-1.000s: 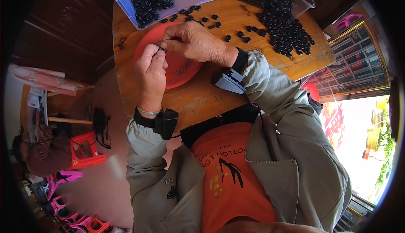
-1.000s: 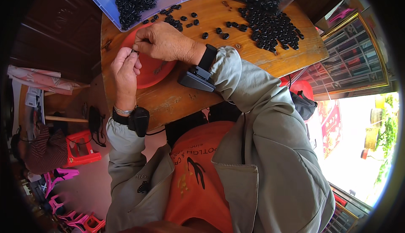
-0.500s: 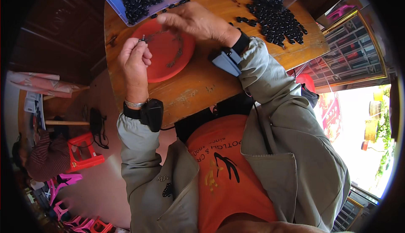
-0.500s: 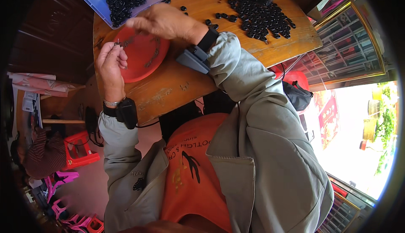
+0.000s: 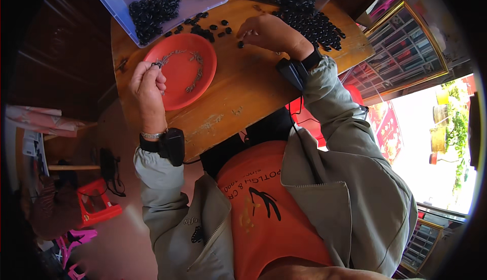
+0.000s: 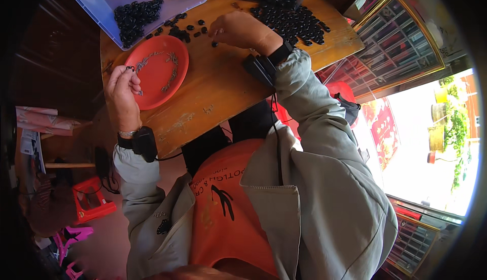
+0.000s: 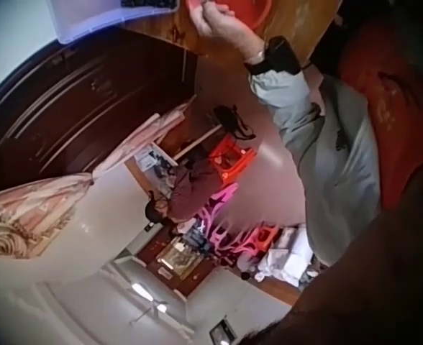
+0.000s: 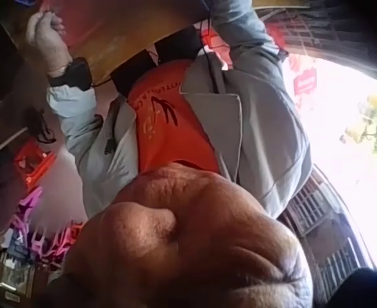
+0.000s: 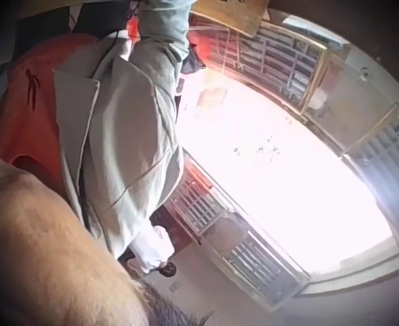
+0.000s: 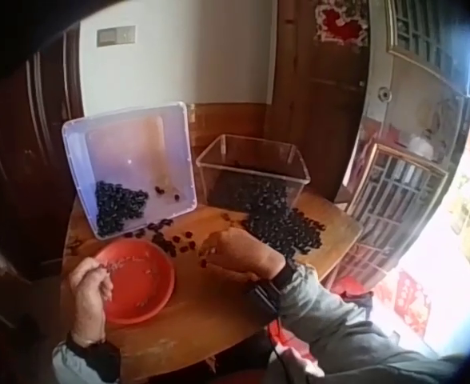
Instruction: Sorting small black round objects from a table into a red bowl.
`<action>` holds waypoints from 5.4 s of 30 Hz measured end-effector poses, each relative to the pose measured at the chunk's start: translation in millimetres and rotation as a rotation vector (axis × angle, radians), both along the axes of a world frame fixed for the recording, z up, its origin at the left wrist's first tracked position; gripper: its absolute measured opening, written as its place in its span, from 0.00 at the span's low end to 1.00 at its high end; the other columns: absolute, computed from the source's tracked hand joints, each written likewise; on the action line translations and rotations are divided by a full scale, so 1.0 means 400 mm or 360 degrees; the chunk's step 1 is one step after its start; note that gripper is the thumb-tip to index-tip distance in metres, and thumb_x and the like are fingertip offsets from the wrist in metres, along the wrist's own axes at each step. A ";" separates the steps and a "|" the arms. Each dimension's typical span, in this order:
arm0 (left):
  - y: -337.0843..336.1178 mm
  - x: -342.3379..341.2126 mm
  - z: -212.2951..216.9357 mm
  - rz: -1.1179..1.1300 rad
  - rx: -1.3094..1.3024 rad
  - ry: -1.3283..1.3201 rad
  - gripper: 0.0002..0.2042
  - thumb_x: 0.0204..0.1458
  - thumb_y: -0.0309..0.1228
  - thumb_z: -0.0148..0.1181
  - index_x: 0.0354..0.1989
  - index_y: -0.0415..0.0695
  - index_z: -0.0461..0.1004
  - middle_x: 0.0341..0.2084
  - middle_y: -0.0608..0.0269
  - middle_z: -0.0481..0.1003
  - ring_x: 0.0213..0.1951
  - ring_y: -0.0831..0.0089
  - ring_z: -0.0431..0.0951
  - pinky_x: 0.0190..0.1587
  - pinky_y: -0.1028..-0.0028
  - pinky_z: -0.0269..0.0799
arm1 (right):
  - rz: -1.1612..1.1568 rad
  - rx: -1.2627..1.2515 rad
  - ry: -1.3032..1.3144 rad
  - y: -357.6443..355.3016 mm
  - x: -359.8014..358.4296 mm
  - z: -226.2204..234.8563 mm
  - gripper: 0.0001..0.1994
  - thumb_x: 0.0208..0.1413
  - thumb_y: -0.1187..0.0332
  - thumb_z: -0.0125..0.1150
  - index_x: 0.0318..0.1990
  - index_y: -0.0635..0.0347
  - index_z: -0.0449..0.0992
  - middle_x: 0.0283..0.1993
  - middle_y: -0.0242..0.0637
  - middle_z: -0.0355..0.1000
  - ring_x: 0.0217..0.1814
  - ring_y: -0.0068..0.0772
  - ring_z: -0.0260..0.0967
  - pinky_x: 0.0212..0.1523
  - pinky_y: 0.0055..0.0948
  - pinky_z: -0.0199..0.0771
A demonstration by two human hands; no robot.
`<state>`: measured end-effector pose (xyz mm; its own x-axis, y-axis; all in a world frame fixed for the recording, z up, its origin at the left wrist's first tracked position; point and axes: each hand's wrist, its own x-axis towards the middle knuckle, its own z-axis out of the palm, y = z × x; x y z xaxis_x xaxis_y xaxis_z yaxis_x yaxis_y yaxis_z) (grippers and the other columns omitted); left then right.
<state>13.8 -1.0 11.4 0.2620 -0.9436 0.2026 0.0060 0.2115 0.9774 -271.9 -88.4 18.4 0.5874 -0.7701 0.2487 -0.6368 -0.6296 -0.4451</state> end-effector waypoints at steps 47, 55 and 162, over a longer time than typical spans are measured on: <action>0.001 -0.007 -0.016 -0.0191 0.0138 0.0020 0.07 0.55 0.29 0.48 0.26 0.42 0.66 0.18 0.71 0.65 0.21 0.86 0.61 0.24 0.84 0.57 | 0.0571 0.2197 -0.1706 -0.034 0.296 -0.022 0.10 0.55 0.74 0.57 0.45 0.63 0.74 0.33 0.30 0.73 0.31 0.19 0.70 0.34 0.19 0.71; 0.005 -0.010 -0.015 -0.0196 0.0118 -0.0080 0.07 0.54 0.30 0.49 0.26 0.43 0.67 0.17 0.72 0.65 0.21 0.86 0.62 0.23 0.84 0.57 | 0.0586 0.1905 -0.1585 -0.019 0.307 -0.033 0.08 0.55 0.75 0.56 0.43 0.63 0.74 0.30 0.29 0.72 0.29 0.18 0.69 0.33 0.18 0.71; 0.001 -0.029 -0.031 -0.0219 0.0279 -0.0029 0.13 0.57 0.36 0.49 0.24 0.41 0.69 0.17 0.69 0.69 0.20 0.83 0.65 0.25 0.83 0.60 | 0.0539 -0.0107 -0.0748 0.064 0.301 -0.028 0.12 0.44 0.69 0.62 0.38 0.62 0.73 0.27 0.45 0.73 0.30 0.46 0.72 0.32 0.36 0.73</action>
<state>2.1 -0.5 -1.0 0.1260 -0.9914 0.0356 0.0054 0.0365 0.9993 -151.4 -62.7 7.3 0.6131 -0.5320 0.5840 -0.1386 -0.8003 -0.5834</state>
